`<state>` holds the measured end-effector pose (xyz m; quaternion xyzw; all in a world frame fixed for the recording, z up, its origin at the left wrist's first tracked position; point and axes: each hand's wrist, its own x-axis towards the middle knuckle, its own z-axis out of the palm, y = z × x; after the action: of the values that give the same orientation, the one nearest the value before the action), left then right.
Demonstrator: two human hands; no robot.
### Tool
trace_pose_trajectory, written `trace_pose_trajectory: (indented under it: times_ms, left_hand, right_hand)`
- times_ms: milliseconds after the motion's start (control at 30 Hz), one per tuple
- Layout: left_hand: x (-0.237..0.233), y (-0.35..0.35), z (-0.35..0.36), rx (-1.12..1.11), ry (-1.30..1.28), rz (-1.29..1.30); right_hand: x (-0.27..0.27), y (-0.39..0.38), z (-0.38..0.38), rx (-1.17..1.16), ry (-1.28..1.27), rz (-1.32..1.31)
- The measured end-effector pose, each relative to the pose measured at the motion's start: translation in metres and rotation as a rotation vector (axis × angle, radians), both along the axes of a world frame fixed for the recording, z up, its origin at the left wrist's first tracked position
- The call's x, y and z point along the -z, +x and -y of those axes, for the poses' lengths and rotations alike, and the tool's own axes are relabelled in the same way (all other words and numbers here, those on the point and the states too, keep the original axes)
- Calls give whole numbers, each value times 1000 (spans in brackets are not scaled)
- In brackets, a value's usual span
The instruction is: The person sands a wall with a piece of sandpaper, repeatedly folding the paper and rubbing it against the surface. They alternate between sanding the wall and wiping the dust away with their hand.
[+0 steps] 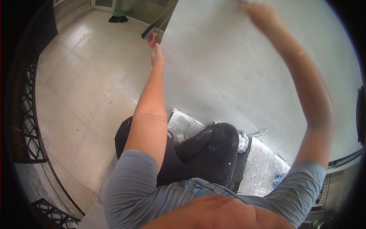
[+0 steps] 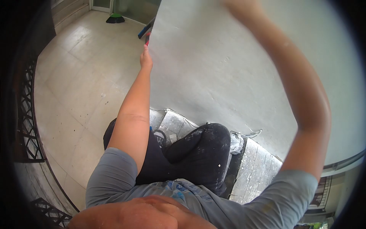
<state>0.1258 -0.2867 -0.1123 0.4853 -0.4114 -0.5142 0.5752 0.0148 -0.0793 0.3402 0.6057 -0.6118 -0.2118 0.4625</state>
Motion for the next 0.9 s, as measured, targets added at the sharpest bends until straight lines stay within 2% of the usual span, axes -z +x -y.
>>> trace_pose_trajectory:
  times_ms: [67, 100, 200, 233, 300, 367, 533, 633, 667, 700, 767, 833, 867, 900]
  left_hand:
    - [-4, -2, -2, 31, 9, -56]
    - [-4, -1, -4, 37, 17, -85]
    - [-4, -2, -6, -33, 0, 17]
    - [-3, -2, -2, -40, -1, 7]
    - [4, -5, 3, -43, 6, -11]
    - [6, -7, 8, -10, 12, -48]
    - [3, -6, -3, -80, -22, -21]
    - [12, -8, 5, -49, -29, -17]
    - [11, -7, 7, -33, -6, -38]
    - [11, -8, 5, -20, 18, -58]
    - [6, -11, 0, -45, -8, -18]
    - [4, -3, -8, -37, -55, -17]
    - [0, 1, -12, -9, -93, -42]
    - [-9, 2, -12, 19, -134, -71]
  right_hand:
    - [-38, 11, -1, -27, -340, 185]
    - [-37, 26, -4, 154, -295, 167]
    - [39, -56, 18, -179, 165, -37]
    - [63, -34, 12, 57, 376, -197]
    - [59, -39, 12, -5, 267, -154]
    - [22, -75, 36, -105, -149, 45]
    - [24, 3, 10, 223, 217, -110]
    - [-11, 3, 8, 57, -116, -45]
    - [-32, 9, 9, 66, -233, 91]
    - [-35, 4, 10, 55, -233, 66]
    - [0, 20, 1, 227, -39, 59]
    - [59, -31, 4, 4, 312, 28]
    - [91, -47, -19, -192, 524, 159]
    - [118, -36, -42, -130, 750, 202]
